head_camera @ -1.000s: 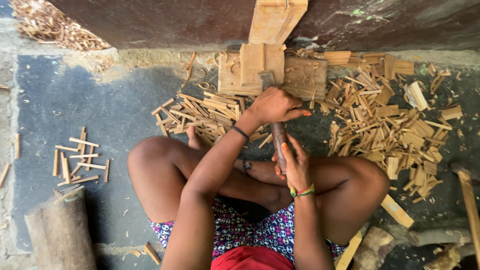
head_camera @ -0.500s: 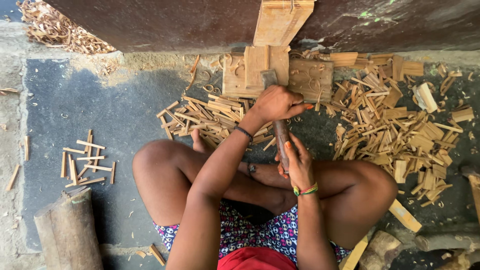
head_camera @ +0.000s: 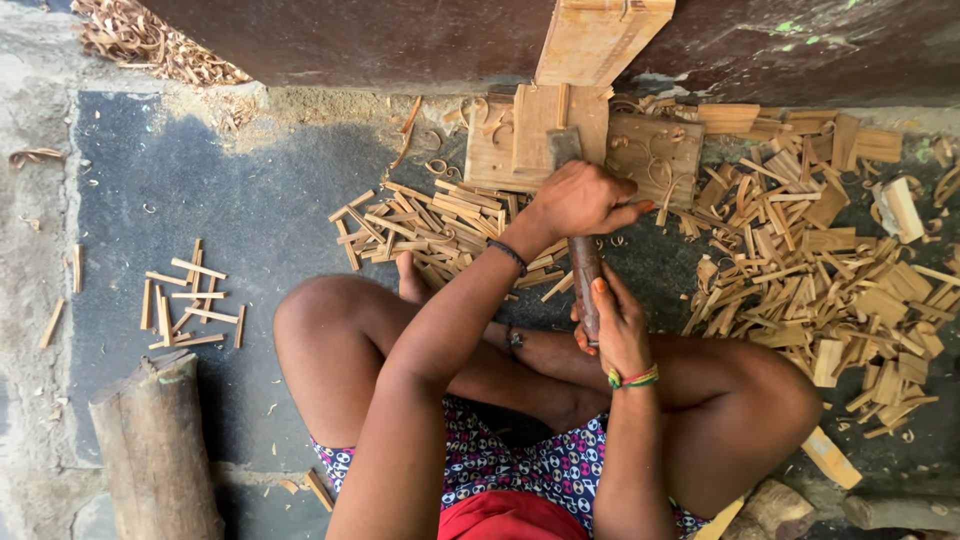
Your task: The person sits cross-legged on the floor and uses a chisel and mallet to carve a piece of wood clamped to a larger wooden structure. They repeatedly strike the chisel to remove wood shavings and shape the piece.
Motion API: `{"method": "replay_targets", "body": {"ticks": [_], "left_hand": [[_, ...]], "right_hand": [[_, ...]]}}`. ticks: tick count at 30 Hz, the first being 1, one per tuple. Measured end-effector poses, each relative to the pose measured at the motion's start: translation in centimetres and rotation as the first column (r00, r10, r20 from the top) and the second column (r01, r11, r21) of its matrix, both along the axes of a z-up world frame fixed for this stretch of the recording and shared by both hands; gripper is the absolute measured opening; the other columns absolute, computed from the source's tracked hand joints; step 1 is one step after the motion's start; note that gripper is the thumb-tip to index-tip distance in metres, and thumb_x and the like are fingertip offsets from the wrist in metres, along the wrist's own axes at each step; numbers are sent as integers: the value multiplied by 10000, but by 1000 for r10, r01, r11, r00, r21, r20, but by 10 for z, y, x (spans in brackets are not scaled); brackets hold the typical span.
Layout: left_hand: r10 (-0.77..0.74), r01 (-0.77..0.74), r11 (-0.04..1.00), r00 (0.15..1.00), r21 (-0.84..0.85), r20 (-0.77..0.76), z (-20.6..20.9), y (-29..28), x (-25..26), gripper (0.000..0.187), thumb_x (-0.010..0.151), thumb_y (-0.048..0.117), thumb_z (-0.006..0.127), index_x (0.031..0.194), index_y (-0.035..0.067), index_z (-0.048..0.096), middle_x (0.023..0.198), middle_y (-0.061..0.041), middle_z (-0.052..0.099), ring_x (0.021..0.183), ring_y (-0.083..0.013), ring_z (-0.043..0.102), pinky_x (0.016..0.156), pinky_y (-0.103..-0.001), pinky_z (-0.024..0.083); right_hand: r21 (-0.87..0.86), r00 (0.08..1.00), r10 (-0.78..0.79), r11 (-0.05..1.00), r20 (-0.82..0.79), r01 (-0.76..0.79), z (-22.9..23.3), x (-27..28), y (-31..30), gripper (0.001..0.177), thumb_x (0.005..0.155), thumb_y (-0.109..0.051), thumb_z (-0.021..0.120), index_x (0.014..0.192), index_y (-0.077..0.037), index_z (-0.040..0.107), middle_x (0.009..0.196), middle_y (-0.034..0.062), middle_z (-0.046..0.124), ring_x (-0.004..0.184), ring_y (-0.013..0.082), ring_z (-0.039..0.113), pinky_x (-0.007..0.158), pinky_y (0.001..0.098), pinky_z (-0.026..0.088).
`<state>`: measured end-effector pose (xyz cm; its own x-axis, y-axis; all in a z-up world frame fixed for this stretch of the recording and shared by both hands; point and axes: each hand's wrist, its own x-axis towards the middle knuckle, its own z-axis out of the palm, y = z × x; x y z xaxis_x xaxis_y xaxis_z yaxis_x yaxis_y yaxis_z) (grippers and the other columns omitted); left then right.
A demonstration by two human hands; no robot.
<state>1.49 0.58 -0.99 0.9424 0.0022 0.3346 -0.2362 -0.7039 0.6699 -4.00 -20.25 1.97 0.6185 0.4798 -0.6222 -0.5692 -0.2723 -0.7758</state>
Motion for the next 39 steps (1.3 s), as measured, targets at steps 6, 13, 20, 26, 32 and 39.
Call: {"method": "replay_targets", "body": {"ticks": [6, 13, 20, 26, 32, 39], "left_hand": [[3, -3, 1000, 1000, 23, -19, -1, 3, 1, 449, 952, 466, 644, 690, 106, 695, 604, -111, 675, 535, -331, 672, 557, -465, 555], [-34, 35, 998, 999, 56, -17, -15, 14, 17, 445, 963, 485, 623, 828, 82, 755, 550, -119, 667, 462, -301, 662, 534, -445, 564], [-80, 95, 985, 991, 146, -105, -32, 41, 45, 466, 1002, 503, 564, 870, 127, 805, 625, -115, 702, 481, -242, 649, 535, -413, 570], [-69, 64, 996, 995, 69, 73, -31, 43, 38, 389, 986, 439, 574, 922, 119, 787, 526, -93, 651, 396, -228, 621, 437, -395, 524], [200, -231, 972, 897, 33, 394, -4, 28, -18, 311, 993, 346, 702, 794, 119, 627, 735, -65, 669, 665, -281, 652, 676, -406, 540], [458, -465, 885, 869, -8, 184, -8, 38, -55, 340, 902, 290, 734, 1138, 78, 612, 1071, -137, 624, 962, -323, 618, 815, -445, 520]], "right_hand": [[4, 999, -18, 1000, 27, 18, -3, -1, 4, 554, 1017, -392, 548, 1520, -164, 502, 698, 86, 600, 386, 127, 494, 317, 252, 351], [39, 997, 5, 999, 74, -8, 0, 2, 20, 543, 1040, -392, 520, 1523, -144, 505, 710, 82, 605, 396, 127, 511, 316, 252, 355], [1, 986, 6, 1000, 168, -6, -10, 15, 55, 529, 1035, -390, 508, 1511, -160, 504, 683, 93, 600, 391, 128, 513, 305, 265, 365], [90, 987, -45, 995, 152, 32, -27, 0, 61, 521, 1047, -407, 499, 1493, -137, 500, 692, 79, 591, 380, 126, 492, 303, 260, 355], [286, 992, -110, 954, 65, 87, -40, -2, 58, 435, 1077, -415, 503, 1354, -87, 569, 725, 96, 606, 401, 138, 521, 319, 255, 365], [404, 979, -200, 900, 46, 165, -33, 5, 24, 407, 1062, -436, 516, 1326, -127, 534, 788, 95, 631, 428, 126, 531, 341, 258, 397]]}}
